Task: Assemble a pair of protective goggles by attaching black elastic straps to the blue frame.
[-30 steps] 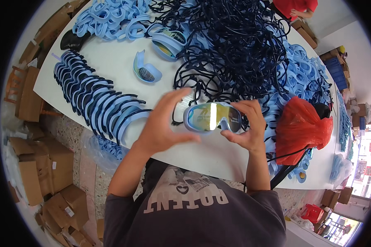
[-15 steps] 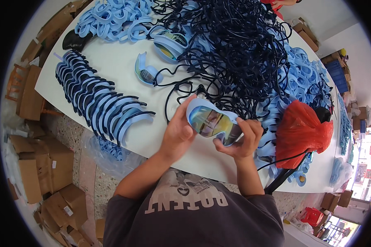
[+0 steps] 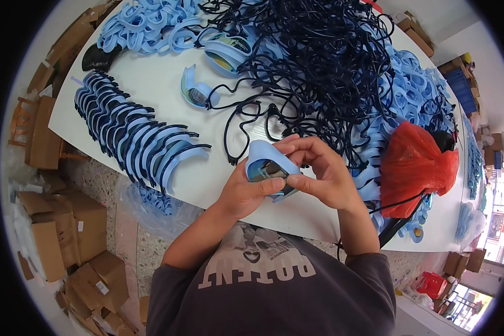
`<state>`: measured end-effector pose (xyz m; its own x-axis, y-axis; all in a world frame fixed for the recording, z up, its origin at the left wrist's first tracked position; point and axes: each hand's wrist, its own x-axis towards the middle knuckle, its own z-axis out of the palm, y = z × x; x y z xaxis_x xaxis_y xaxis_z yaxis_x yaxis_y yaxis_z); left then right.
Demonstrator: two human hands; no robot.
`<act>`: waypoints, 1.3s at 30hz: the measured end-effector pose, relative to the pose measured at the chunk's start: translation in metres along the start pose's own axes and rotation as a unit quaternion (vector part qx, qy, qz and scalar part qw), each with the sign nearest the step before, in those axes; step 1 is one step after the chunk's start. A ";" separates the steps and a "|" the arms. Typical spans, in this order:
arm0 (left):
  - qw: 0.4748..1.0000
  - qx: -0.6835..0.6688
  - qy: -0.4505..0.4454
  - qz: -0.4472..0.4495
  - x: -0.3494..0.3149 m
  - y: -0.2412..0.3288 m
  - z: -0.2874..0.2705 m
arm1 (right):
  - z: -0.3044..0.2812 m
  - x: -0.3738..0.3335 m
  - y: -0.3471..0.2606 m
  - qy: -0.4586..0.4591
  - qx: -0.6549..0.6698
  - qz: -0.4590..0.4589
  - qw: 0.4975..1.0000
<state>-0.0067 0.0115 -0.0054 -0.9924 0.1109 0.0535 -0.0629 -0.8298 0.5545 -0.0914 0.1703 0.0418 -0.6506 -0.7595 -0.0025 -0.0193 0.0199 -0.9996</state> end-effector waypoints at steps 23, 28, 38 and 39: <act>0.988 0.008 0.146 -0.048 0.005 -0.005 0.012 | 0.000 -0.002 0.020 0.055 -0.127 -0.059 0.989; 0.984 0.062 0.162 -0.032 0.009 -0.011 0.008 | 0.012 -0.001 0.013 0.086 -0.164 -0.073 0.980; 0.980 0.027 0.195 -0.012 0.011 -0.015 0.009 | 0.029 -0.008 0.018 0.123 -0.424 -0.196 0.875; 0.983 0.000 0.186 -0.005 0.010 -0.016 0.005 | 0.027 -0.008 0.020 0.136 -0.431 -0.194 0.871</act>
<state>-0.0154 0.0288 -0.0097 -0.9620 -0.0885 -0.2582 -0.0721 -0.8300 0.5531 -0.0659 0.1589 0.0211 -0.6217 -0.6374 0.4552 -0.7640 0.3657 -0.5315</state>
